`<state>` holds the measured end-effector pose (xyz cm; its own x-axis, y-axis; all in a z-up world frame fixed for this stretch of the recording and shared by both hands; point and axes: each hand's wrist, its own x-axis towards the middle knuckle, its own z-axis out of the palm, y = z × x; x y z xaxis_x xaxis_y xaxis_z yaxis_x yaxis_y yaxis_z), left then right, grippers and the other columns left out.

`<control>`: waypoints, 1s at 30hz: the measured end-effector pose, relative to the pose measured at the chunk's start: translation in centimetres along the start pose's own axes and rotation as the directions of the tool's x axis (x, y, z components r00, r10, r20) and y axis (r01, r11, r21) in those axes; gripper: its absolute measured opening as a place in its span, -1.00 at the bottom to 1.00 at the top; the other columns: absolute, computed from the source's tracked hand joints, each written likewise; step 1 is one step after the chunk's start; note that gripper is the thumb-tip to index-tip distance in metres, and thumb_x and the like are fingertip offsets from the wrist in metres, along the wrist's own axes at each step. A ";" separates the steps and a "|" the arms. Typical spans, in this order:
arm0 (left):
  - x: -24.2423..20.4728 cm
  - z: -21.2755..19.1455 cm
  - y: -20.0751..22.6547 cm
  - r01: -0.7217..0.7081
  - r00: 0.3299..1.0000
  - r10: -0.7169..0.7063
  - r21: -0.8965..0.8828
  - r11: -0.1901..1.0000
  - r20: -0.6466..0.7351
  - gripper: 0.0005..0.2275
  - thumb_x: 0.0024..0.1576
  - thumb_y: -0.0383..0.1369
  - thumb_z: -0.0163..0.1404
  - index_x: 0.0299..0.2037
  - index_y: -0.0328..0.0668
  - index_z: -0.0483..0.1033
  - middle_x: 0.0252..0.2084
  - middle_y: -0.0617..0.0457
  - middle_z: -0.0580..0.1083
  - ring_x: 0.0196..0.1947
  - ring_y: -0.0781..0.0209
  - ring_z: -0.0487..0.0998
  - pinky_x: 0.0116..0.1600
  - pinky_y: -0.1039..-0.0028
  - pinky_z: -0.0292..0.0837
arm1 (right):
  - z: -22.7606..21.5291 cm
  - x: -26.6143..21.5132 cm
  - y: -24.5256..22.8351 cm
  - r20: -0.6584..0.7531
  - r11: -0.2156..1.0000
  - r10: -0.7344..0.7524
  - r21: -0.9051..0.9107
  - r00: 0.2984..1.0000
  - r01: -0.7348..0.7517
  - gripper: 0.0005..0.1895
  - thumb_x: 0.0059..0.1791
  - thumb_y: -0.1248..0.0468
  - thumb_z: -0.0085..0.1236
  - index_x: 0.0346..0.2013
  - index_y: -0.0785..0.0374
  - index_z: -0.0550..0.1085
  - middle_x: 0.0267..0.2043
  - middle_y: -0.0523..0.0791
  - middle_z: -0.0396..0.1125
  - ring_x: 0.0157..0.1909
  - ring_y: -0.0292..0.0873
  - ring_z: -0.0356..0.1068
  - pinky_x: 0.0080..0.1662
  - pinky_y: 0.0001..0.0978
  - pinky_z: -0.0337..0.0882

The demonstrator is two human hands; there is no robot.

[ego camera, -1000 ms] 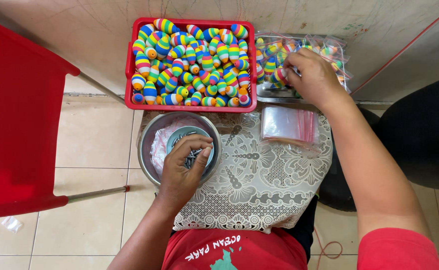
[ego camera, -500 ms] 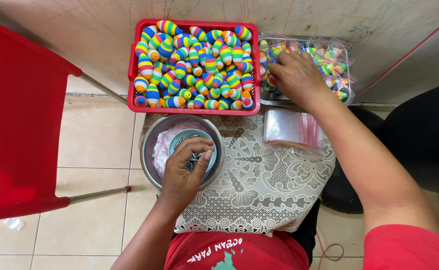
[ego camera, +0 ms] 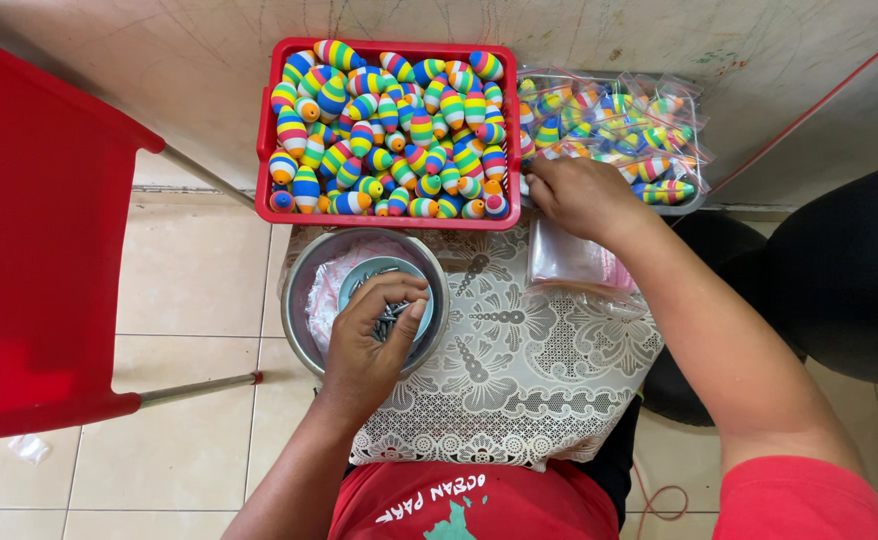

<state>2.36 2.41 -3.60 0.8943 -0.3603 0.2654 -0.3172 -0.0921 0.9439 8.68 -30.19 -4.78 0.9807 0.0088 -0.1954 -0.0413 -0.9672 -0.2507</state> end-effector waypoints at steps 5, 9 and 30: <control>-0.1 -0.2 0.0 0.002 1.000 -0.002 0.011 1.000 0.014 -0.92 0.23 -0.41 0.07 -0.18 -0.17 0.62 -0.12 -0.08 0.60 0.00 -0.06 0.64 0.15 0.18 0.45 | 0.1 0.7 -0.6 0.036 0.998 0.034 0.050 0.999 -0.036 -0.51 0.18 -0.04 -0.25 0.03 0.21 0.54 -0.13 0.15 0.50 0.08 0.30 0.47 0.09 0.18 0.40; -0.1 -0.2 0.0 0.012 1.000 -0.012 0.007 1.000 0.015 -0.92 0.24 -0.40 0.07 -0.18 -0.18 0.61 -0.12 -0.10 0.60 0.00 -0.07 0.64 0.15 0.17 0.45 | 0.7 1.2 0.0 0.034 0.997 0.057 0.055 0.998 -0.059 -0.47 0.20 -0.06 -0.25 0.13 0.22 0.52 -0.15 0.14 0.51 0.06 0.29 0.48 0.10 0.18 0.38; -1.1 -1.4 1.1 0.011 1.000 -0.011 0.011 1.000 0.015 -0.93 0.23 -0.43 0.06 -0.20 -0.18 0.62 -0.16 -0.07 0.62 -0.03 -0.06 0.65 0.13 0.16 0.45 | 0.5 -0.3 -0.4 0.007 0.997 0.047 0.063 0.999 -0.047 -0.48 0.19 -0.05 -0.16 0.18 0.26 0.51 -0.11 0.16 0.52 0.08 0.32 0.47 0.15 0.20 0.36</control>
<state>1.50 4.02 -2.56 0.8928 -0.3734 0.2520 -0.3110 -0.1062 0.9445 8.30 -29.66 -5.11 0.9762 -0.0348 -0.2141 -0.0997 -0.9484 -0.3008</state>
